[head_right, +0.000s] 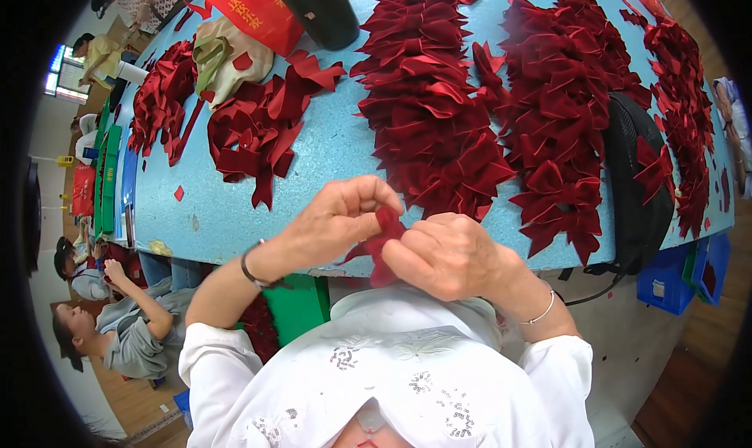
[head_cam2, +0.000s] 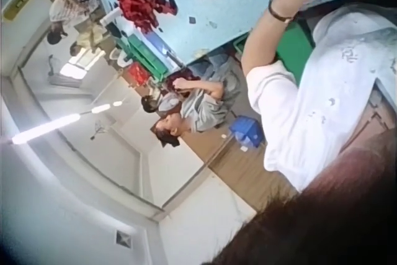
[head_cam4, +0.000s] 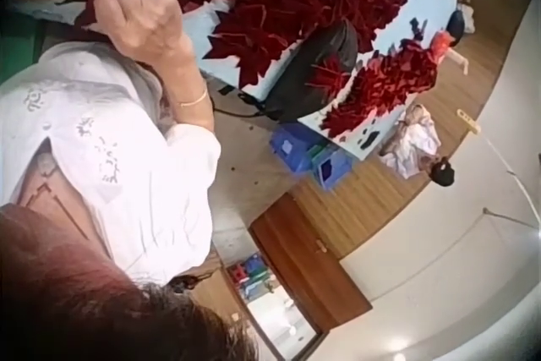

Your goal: Manually tying red ribbons into decorative bows at a factory workbench.

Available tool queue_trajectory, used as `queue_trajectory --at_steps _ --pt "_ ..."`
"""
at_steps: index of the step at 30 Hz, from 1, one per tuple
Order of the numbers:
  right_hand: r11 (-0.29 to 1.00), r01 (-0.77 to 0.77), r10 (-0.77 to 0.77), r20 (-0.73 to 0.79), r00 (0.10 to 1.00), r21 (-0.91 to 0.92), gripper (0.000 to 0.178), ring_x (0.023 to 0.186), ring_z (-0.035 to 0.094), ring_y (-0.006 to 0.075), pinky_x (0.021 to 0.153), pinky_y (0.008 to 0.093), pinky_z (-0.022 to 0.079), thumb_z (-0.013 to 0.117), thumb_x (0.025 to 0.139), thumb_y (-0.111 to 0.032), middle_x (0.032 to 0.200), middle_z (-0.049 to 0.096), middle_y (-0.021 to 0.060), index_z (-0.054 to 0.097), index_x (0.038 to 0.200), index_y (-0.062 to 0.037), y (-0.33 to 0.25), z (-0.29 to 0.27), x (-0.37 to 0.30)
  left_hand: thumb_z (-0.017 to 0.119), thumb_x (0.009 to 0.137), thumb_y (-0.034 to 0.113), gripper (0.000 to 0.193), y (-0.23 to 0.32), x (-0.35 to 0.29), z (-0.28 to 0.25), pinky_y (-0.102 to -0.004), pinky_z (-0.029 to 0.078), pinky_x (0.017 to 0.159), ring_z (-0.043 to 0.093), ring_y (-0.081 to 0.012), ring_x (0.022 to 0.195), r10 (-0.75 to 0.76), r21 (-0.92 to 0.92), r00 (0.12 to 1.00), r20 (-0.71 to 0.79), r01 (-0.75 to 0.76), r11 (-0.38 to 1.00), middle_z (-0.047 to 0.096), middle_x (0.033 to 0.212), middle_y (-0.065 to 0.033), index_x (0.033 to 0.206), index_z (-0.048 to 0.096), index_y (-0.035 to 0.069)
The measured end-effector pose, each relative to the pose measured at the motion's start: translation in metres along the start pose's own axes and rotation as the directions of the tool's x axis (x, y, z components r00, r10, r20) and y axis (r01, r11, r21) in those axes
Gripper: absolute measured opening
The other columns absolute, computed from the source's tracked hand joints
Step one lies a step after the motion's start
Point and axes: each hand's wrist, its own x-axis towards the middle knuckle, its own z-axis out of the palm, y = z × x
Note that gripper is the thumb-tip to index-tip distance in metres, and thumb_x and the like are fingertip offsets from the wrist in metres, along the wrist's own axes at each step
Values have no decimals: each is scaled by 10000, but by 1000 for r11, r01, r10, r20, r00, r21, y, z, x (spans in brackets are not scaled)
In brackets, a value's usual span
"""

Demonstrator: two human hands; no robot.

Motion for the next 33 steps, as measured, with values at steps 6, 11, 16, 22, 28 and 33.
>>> queue_trajectory --at_steps 6,11,16,22,28,33 --pt "965 -217 259 -401 879 149 192 538 534 167 461 265 393 566 769 -16 717 572 69 541 955 22 -7 22 -10 530 926 134 132 -13 -7 46 -188 319 429 429 -32 552 52 -373 926 -373 -201 906 547 811 -1 1006 491 37" --pt "817 -400 569 -468 676 415 144 653 552 104 578 212 437 474 921 -76 818 619 64 559 997 12 -19 43 -8 510 940 165 141 -35 -4 61 -186 301 421 418 -47 534 124 -459 801 -586 -453 764 545 850 -20 1010 459 54" --pt "639 -455 760 -416 500 621 220 695 526 50 594 193 432 468 965 -189 814 608 34 562 1012 5 -25 52 -4 480 953 169 129 -36 -4 66 -186 274 420 397 -55 511 134 -484 763 -633 -524 701 538 803 -24 1015 453 58" --pt "613 -473 784 -411 466 633 254 710 524 51 612 190 438 491 957 -229 823 598 27 559 1017 8 -24 59 -3 473 950 150 124 -40 -8 61 -194 244 420 369 -56 498 75 -574 808 -585 -478 665 529 739 -26 1025 462 52" --pt "551 -450 820 -355 450 702 246 740 537 60 643 203 451 503 951 -212 852 610 36 556 1022 18 -23 61 -2 519 934 150 165 -43 -10 56 -210 318 455 418 -68 537 88 -563 812 -577 -473 678 548 784 -53 1025 439 38" --pt "540 -520 829 -311 465 662 227 742 555 74 644 218 461 521 942 -192 860 624 45 567 1002 22 -18 54 3 525 930 142 174 -48 -12 50 -209 317 455 425 -71 549 103 -547 830 -548 -448 707 555 801 -59 1032 437 33"
